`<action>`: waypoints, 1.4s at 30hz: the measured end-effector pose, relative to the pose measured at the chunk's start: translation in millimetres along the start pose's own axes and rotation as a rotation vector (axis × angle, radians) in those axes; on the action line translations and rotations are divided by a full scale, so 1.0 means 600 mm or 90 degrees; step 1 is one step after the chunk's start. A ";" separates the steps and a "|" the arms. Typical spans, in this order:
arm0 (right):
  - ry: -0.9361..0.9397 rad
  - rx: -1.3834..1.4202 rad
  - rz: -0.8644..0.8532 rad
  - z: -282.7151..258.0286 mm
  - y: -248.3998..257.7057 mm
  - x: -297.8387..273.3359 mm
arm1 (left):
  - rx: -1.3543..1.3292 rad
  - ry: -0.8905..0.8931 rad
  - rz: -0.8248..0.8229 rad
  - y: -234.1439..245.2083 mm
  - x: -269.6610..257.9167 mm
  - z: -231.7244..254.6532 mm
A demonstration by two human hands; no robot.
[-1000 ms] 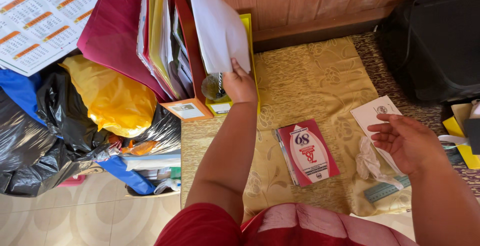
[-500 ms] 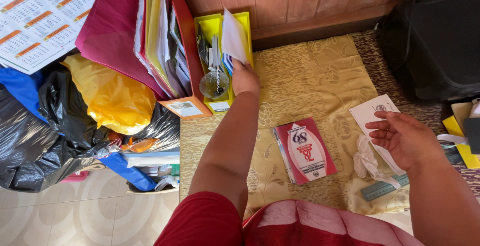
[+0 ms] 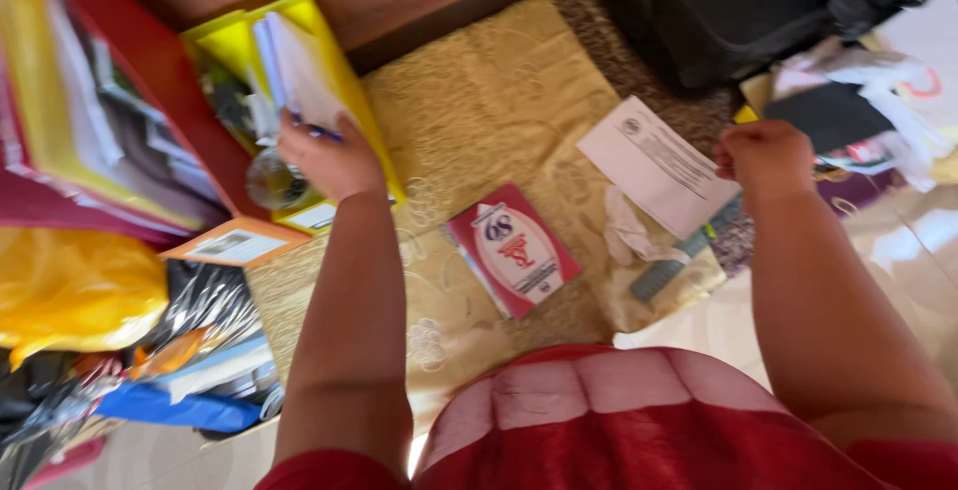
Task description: The person organizes various stationery items on a table, including folders, notebooks, and small books. They pick up items from the floor and table, sort them into yellow and orange file holders, and arrange them neatly.
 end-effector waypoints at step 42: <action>-0.049 0.344 -0.527 -0.134 -0.293 -0.155 | -0.830 0.601 -0.441 -0.101 -0.303 0.142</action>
Point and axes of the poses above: each hand's wrist, its own x-axis towards the middle knuckle, its own y-axis out of the back of the hand, z = x × y, the point moved 7 cm from there along x, towards the middle knuckle, and after that the axes turned 10 degrees about -z, right-handed, at the moved point
